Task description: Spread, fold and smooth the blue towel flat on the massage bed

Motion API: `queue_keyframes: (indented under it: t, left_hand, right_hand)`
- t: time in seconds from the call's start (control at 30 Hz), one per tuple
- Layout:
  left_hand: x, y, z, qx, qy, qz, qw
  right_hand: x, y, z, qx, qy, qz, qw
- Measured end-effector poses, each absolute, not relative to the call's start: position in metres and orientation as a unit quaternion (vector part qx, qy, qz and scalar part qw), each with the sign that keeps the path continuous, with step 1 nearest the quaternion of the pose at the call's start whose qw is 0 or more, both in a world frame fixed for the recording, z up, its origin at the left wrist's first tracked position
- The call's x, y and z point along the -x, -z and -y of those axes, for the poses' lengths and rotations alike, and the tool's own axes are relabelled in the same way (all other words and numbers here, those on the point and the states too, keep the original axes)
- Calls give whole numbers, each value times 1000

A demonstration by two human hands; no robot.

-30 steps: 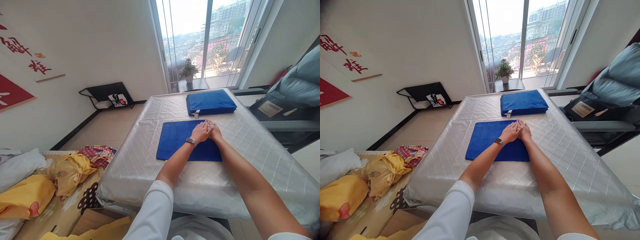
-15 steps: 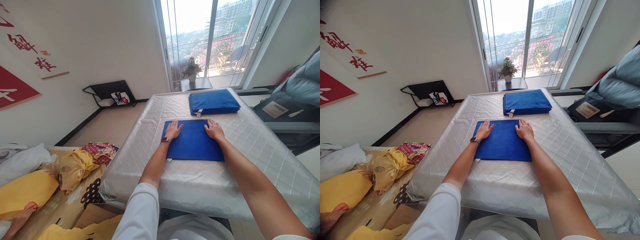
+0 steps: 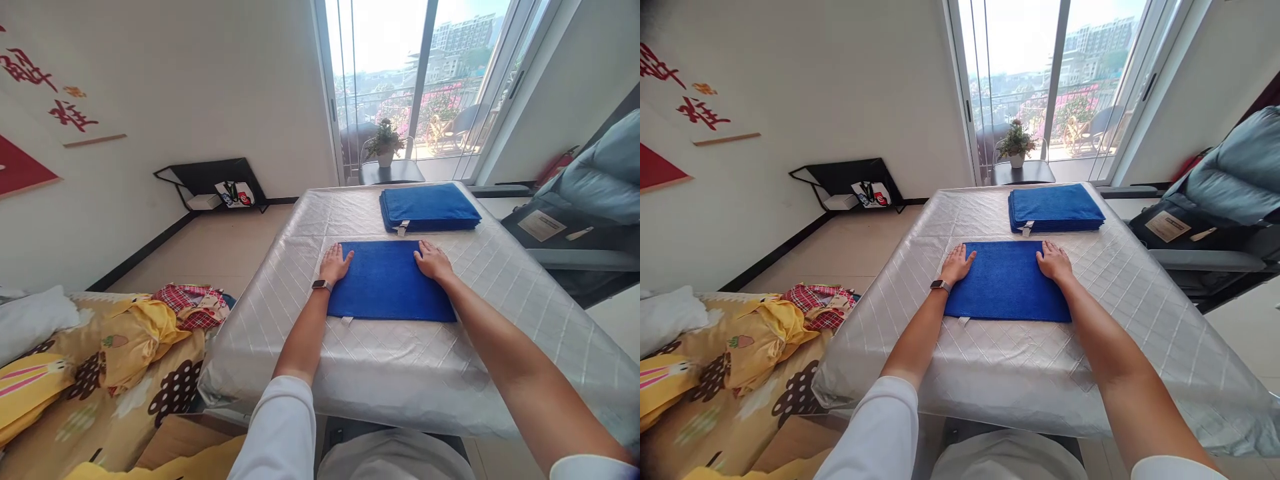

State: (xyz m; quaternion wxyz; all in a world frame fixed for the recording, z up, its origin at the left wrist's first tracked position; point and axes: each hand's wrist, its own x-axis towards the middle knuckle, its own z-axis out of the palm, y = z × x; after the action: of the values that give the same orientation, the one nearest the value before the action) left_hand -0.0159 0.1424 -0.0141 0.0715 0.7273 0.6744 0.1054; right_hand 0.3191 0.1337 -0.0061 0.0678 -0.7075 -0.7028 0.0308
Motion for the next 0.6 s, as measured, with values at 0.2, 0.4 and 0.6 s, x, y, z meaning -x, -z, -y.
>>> queue_keyframes:
  t: [0.2, 0.4, 0.6]
  left_hand:
    - [15, 12, -142, -727, -103, -674, 78]
    - [14, 14, -143, -730, -109, -671, 73]
    - [15, 16, -142, -732, -122, -668, 55]
  right_hand:
    - [-303, -11, -117, 691, 103, 714, 35]
    - [-302, -6, -84, 705, 46, 708, 0]
    - [-307, 6, -71, 711, -29, 702, 16]
